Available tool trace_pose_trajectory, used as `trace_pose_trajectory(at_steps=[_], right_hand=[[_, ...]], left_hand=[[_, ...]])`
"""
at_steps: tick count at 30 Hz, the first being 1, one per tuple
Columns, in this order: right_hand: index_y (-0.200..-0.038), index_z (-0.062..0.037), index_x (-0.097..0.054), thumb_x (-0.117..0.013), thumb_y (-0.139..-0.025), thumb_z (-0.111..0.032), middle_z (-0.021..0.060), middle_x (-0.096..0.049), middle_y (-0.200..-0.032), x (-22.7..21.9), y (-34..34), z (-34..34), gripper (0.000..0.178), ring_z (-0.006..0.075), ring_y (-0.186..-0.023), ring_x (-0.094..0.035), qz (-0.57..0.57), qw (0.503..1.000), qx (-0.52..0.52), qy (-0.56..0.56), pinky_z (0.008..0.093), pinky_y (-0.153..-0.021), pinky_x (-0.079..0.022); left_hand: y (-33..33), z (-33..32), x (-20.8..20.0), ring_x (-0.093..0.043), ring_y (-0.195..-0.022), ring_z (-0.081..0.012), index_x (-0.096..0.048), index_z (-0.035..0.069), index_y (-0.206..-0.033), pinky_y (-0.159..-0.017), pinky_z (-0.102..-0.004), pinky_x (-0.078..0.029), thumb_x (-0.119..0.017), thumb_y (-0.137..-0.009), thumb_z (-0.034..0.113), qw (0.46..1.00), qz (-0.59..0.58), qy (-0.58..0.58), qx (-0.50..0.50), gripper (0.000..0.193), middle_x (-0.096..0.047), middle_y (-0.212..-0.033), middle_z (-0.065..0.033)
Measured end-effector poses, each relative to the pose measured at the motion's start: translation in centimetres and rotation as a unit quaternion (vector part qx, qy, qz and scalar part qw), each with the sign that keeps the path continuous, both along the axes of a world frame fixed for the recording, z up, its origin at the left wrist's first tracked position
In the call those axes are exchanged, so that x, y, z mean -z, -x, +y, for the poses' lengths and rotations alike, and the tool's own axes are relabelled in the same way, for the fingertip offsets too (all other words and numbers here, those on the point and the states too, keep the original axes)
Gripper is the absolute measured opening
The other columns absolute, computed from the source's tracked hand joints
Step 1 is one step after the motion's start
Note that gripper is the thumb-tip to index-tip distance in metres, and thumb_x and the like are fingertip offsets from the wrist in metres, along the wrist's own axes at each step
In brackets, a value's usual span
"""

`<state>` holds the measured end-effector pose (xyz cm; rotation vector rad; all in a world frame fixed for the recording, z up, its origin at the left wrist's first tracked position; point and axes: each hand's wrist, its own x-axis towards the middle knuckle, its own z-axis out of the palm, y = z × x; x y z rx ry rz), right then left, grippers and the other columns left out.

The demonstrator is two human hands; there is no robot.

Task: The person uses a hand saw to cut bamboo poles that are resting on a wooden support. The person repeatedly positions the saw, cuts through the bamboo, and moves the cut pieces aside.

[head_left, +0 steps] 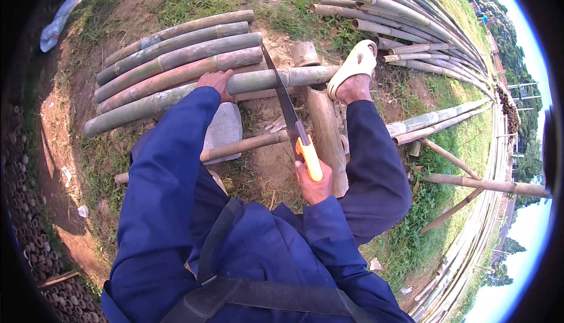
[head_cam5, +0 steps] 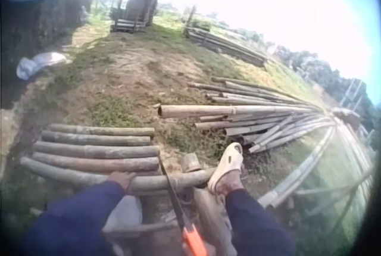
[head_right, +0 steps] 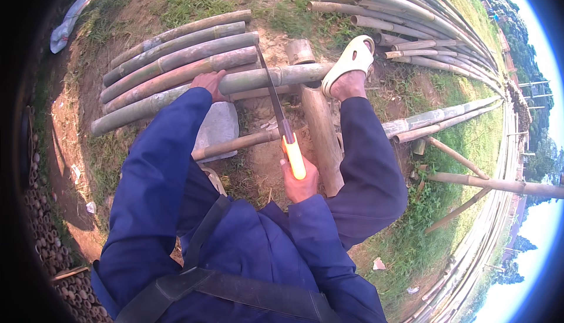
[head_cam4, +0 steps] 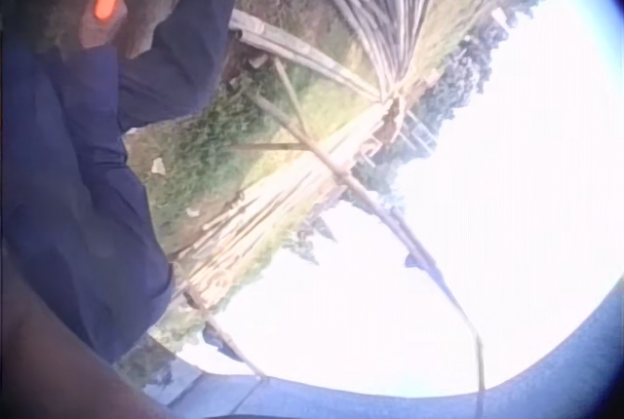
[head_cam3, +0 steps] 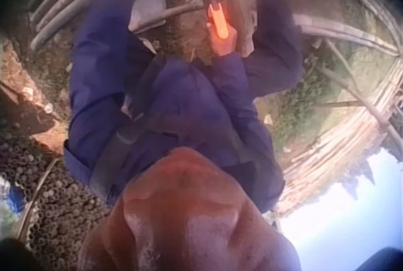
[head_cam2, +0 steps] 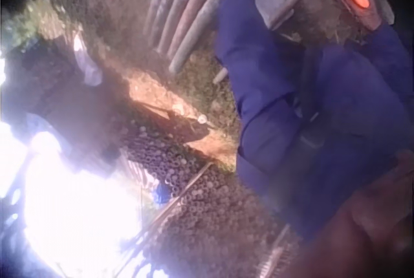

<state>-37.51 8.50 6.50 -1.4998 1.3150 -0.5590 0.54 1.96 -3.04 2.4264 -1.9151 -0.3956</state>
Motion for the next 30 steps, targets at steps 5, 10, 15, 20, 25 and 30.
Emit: trace_pose_trajectory(at_steps=[5,10,15,20,25,30], right_hand=[[-0.116,0.0043,-0.069,-0.07,-0.092,-0.004,0.0034,-0.067,-0.082,-2.2,1.6,2.5,0.025,0.0087,-0.074,-0.059,0.003,1.0,-0.002,-0.02,0.0283,-0.068,-0.05],[-0.118,0.0029,-0.071,-0.07,-0.091,-0.002,0.0005,-0.069,-0.084,-3.1,3.0,1.1,0.027,0.007,-0.072,-0.058,-0.001,1.0,-0.005,-0.028,0.0262,-0.066,-0.049],[-0.118,0.0038,-0.069,-0.072,-0.091,-0.006,0.0095,-0.071,-0.086,-2.4,2.4,2.4,0.029,0.0115,-0.076,-0.062,0.016,0.999,-0.021,0.018,0.0304,-0.073,-0.052],[-0.118,0.0032,-0.069,-0.071,-0.091,-0.006,0.0099,-0.071,-0.087,-3.7,3.3,2.6,0.028,0.0136,-0.079,-0.065,0.041,0.999,-0.027,0.014,0.0312,-0.075,-0.053],[-0.117,0.0031,-0.07,-0.072,-0.09,-0.005,0.0095,-0.071,-0.087,-3.8,2.5,1.7,0.028,0.0129,-0.077,-0.063,0.051,0.998,-0.039,-0.004,0.0306,-0.073,-0.052],[-0.115,0.0031,-0.07,-0.072,-0.09,-0.003,0.0076,-0.071,-0.089,-5.7,4.7,2.1,0.026,0.0111,-0.079,-0.064,0.025,0.999,-0.023,-0.004,0.0287,-0.073,-0.052]], left_hand=[[-0.3,-0.2,-1.0,-0.07,-0.106,-0.0382,-0.056,0.012,-0.128,-0.091,-0.0486,-0.055,-0.087,-0.068,0.049,0.999,0.021,-0.038,-0.011,0.077,-0.072,-0.112,-0.0177],[-0.1,-0.3,-0.2,-0.071,-0.104,-0.0382,-0.056,0.013,-0.128,-0.09,-0.0487,-0.056,-0.087,-0.068,0.046,0.999,0.011,-0.033,-0.017,0.075,-0.073,-0.11,-0.0169],[-0.5,0.0,0.3,-0.07,-0.106,-0.0371,-0.057,0.014,-0.128,-0.091,-0.048,-0.055,-0.088,-0.067,0.048,0.999,0.04,-0.032,-0.011,0.077,-0.073,-0.112,-0.0171],[-0.2,-0.2,0.2,-0.07,-0.107,-0.0369,-0.056,0.014,-0.131,-0.091,-0.0477,-0.055,-0.088,-0.067,0.047,0.999,0.037,-0.026,-0.017,0.078,-0.072,-0.114,-0.0176],[-1.0,-0.2,0.0,-0.069,-0.108,-0.0379,-0.056,0.013,-0.133,-0.093,-0.0476,-0.055,-0.087,-0.068,0.044,0.997,0.046,-0.054,-0.017,0.079,-0.072,-0.117,-0.0186],[-0.6,0.0,0.9,-0.069,-0.109,-0.0378,-0.055,0.014,-0.135,-0.092,-0.0481,-0.056,-0.086,-0.07,0.04,0.999,0.041,-0.03,-0.019,0.076,-0.072,-0.118,-0.0184]])
